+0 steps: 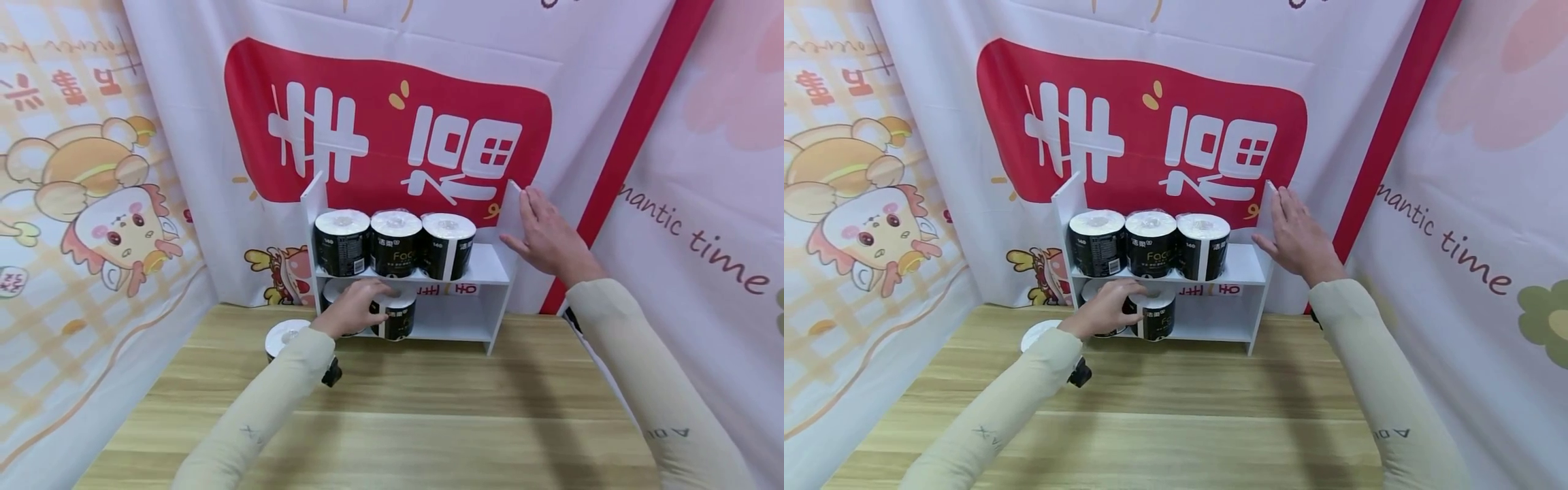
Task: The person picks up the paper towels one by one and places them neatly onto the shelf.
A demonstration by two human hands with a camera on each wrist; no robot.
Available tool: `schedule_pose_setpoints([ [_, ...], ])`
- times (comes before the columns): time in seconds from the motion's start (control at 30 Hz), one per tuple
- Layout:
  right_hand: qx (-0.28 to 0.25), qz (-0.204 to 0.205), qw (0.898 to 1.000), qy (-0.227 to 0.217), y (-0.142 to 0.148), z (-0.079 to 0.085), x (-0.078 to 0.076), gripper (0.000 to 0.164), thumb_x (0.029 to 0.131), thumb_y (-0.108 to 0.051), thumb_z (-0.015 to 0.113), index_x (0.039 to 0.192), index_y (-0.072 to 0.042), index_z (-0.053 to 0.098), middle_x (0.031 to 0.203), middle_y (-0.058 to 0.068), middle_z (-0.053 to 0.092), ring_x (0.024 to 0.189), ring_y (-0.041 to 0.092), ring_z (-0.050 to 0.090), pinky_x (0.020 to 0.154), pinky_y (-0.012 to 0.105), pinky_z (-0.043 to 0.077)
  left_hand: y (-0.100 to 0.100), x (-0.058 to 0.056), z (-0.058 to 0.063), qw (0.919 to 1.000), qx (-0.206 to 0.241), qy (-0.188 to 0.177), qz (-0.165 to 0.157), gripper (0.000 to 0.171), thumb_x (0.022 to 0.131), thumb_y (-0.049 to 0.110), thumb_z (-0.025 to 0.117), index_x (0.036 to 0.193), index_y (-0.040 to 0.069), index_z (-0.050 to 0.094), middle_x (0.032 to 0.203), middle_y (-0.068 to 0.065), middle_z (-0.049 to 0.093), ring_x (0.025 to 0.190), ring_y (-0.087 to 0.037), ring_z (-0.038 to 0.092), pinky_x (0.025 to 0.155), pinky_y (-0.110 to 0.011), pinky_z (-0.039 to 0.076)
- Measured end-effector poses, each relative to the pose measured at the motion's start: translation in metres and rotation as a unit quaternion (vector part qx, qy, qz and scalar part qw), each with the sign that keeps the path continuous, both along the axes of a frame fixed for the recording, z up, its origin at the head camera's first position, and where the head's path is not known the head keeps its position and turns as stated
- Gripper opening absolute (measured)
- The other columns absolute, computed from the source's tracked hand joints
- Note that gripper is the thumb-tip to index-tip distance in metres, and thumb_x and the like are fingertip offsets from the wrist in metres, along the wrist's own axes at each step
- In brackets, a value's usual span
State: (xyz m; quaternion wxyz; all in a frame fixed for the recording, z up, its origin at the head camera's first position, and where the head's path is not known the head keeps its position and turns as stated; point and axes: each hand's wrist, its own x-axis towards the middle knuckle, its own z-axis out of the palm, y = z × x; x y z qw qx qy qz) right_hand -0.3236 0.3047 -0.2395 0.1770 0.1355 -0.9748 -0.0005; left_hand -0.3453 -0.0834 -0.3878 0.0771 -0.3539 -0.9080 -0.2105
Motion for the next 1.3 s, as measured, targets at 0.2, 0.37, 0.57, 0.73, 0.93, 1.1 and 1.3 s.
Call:
schedule_pose_setpoints([
  [0.2, 0.000, 0.002, 1.000, 0.001, 0.000, 0.001, 0.000, 0.113, 0.095, -0.043, 0.075, 0.170, -0.007, -0.001, 0.175, 0.024, 0.012, 0.161, 0.047, 0.017, 0.116, 0.067, 0.043, -0.012, 0.011, 0.014, 0.9998, -0.020, -0.002, 0.000, 0.055, 0.094, 0.019, 0.080, 0.144, 0.005, 0.063, 0.147, -0.013, 0.064, 0.140, -0.032, 0.059, 0.114, -0.049, 0.053],
  [0.37, -0.002, 0.005, 1.000, -0.001, 0.000, 0.000, 0.000, 0.113, 0.094, -0.041, 0.076, 0.170, -0.006, 0.000, 0.174, 0.025, 0.014, 0.159, 0.048, 0.019, 0.115, 0.067, 0.044, -0.027, 0.023, 0.024, 0.9989, -0.037, -0.019, 0.021, 0.061, 0.094, 0.024, 0.081, 0.148, 0.005, 0.060, 0.153, -0.015, 0.060, 0.143, -0.034, 0.055, 0.117, -0.051, 0.050],
  [0.57, -0.003, 0.004, 1.000, -0.007, 0.000, -0.001, 0.000, 0.114, 0.094, -0.043, 0.075, 0.170, -0.007, -0.002, 0.175, 0.025, 0.013, 0.160, 0.048, 0.018, 0.114, 0.067, 0.044, -0.046, 0.033, 0.037, 0.9978, -0.050, -0.016, 0.040, 0.060, 0.093, 0.022, 0.082, 0.147, 0.006, 0.061, 0.150, -0.014, 0.062, 0.140, -0.033, 0.057, 0.115, -0.050, 0.052],
  [0.73, -0.005, 0.004, 1.000, -0.006, 0.000, 0.002, 0.002, 0.113, 0.095, -0.043, 0.075, 0.170, -0.007, -0.002, 0.175, 0.024, 0.012, 0.161, 0.048, 0.017, 0.114, 0.066, 0.045, -0.061, 0.040, 0.047, 0.9974, -0.050, -0.018, 0.049, 0.058, 0.092, 0.019, 0.083, 0.145, 0.007, 0.063, 0.143, -0.012, 0.066, 0.132, -0.030, 0.063, 0.109, -0.049, 0.056],
  [0.93, -0.007, 0.006, 1.000, -0.001, 0.001, 0.002, 0.001, 0.114, 0.094, -0.044, 0.075, 0.170, -0.008, -0.001, 0.175, 0.024, 0.013, 0.161, 0.047, 0.017, 0.114, 0.067, 0.044, -0.076, 0.048, 0.051, 0.9961, -0.065, -0.011, 0.059, 0.058, 0.091, 0.022, 0.084, 0.144, 0.008, 0.064, 0.146, -0.013, 0.065, 0.136, -0.032, 0.062, 0.111, -0.051, 0.055],
  [1.1, -0.007, 0.003, 1.000, -0.005, 0.001, 0.003, 0.001, 0.114, 0.095, -0.044, 0.075, 0.170, -0.008, -0.002, 0.176, 0.024, 0.012, 0.162, 0.047, 0.016, 0.116, 0.068, 0.041, -0.090, 0.052, 0.049, 0.9942, -0.091, 0.008, 0.056, 0.061, 0.090, 0.021, 0.085, 0.142, -0.001, 0.063, 0.144, -0.021, 0.064, 0.135, -0.039, 0.060, 0.112, -0.055, 0.052],
  [1.3, -0.005, 0.005, 1.000, -0.005, 0.001, 0.003, 0.002, 0.113, 0.095, -0.043, 0.075, 0.170, -0.007, -0.002, 0.175, 0.025, 0.012, 0.161, 0.048, 0.017, 0.117, 0.068, 0.041, -0.109, 0.057, 0.049, 0.9924, -0.109, 0.006, 0.057, 0.057, 0.090, 0.020, 0.083, 0.138, -0.005, 0.064, 0.137, -0.022, 0.068, 0.124, -0.039, 0.067, 0.104, -0.056, 0.057],
])
